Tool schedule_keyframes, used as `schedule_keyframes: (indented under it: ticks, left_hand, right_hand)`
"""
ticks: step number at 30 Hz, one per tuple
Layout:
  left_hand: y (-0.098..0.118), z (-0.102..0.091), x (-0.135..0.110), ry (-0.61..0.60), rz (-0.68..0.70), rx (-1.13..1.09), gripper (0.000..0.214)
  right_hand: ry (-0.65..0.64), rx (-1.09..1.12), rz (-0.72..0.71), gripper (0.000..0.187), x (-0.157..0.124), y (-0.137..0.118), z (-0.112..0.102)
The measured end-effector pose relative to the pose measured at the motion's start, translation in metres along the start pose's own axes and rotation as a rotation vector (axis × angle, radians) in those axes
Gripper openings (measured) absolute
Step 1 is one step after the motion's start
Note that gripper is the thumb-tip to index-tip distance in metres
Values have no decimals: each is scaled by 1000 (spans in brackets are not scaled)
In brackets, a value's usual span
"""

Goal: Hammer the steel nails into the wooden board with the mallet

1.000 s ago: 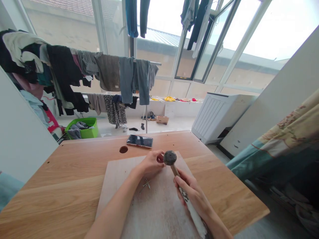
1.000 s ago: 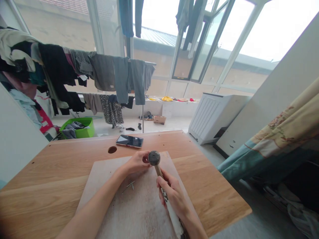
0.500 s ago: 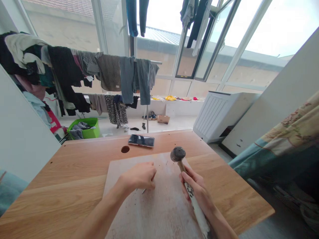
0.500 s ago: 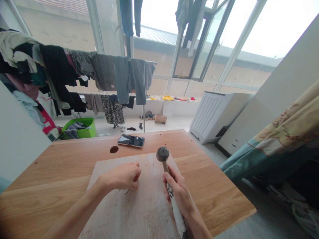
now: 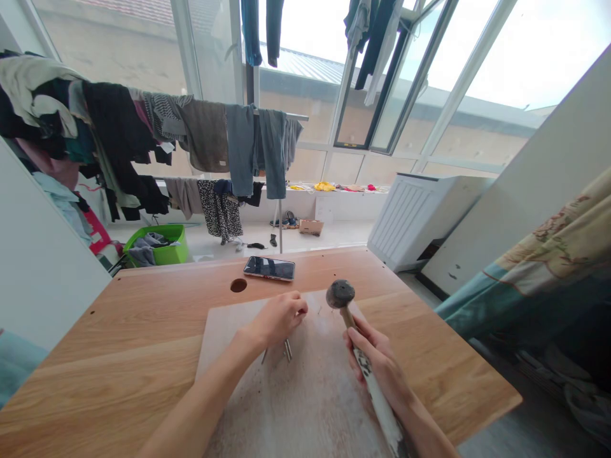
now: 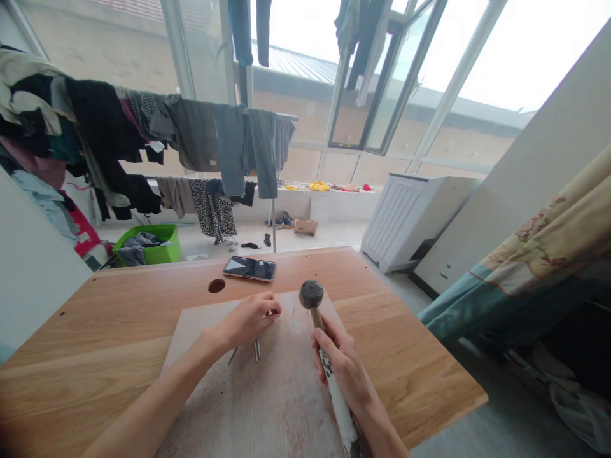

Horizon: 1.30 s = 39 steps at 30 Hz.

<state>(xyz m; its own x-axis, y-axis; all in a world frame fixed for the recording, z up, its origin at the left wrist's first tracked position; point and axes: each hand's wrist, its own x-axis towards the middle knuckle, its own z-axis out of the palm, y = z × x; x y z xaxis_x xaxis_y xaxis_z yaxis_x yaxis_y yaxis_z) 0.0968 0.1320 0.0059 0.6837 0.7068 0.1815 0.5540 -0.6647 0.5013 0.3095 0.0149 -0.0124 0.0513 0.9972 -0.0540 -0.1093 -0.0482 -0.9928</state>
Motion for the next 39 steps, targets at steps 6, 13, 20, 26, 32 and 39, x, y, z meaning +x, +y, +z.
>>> schedule_keyframes:
  ticks: [6, 13, 20, 26, 32, 39]
  left_hand:
    - [-2, 9, 1, 24, 15, 5, 19]
    - [-2, 19, 1, 91, 18, -93, 23]
    - [-13, 27, 1, 150, 24, -238, 18]
    - [-13, 27, 2, 162, 31, -284, 15]
    - [-21, 19, 8, 174, 18, -278, 15]
    - [-38, 16, 14, 244, -24, -339, 18]
  right_hand:
    - [-5, 2, 1, 39, -1, -2, 0]
    - [13, -32, 2, 38, 1, -3, 2]
    - [20, -82, -9, 35, -3, -40, 9]
    - [-15, -13, -54, 32, 10, -54, 24]
    - [-93, 21, -128, 27, 49, -48, 29]
    - [-107, -71, -111, 26, 70, -50, 28]
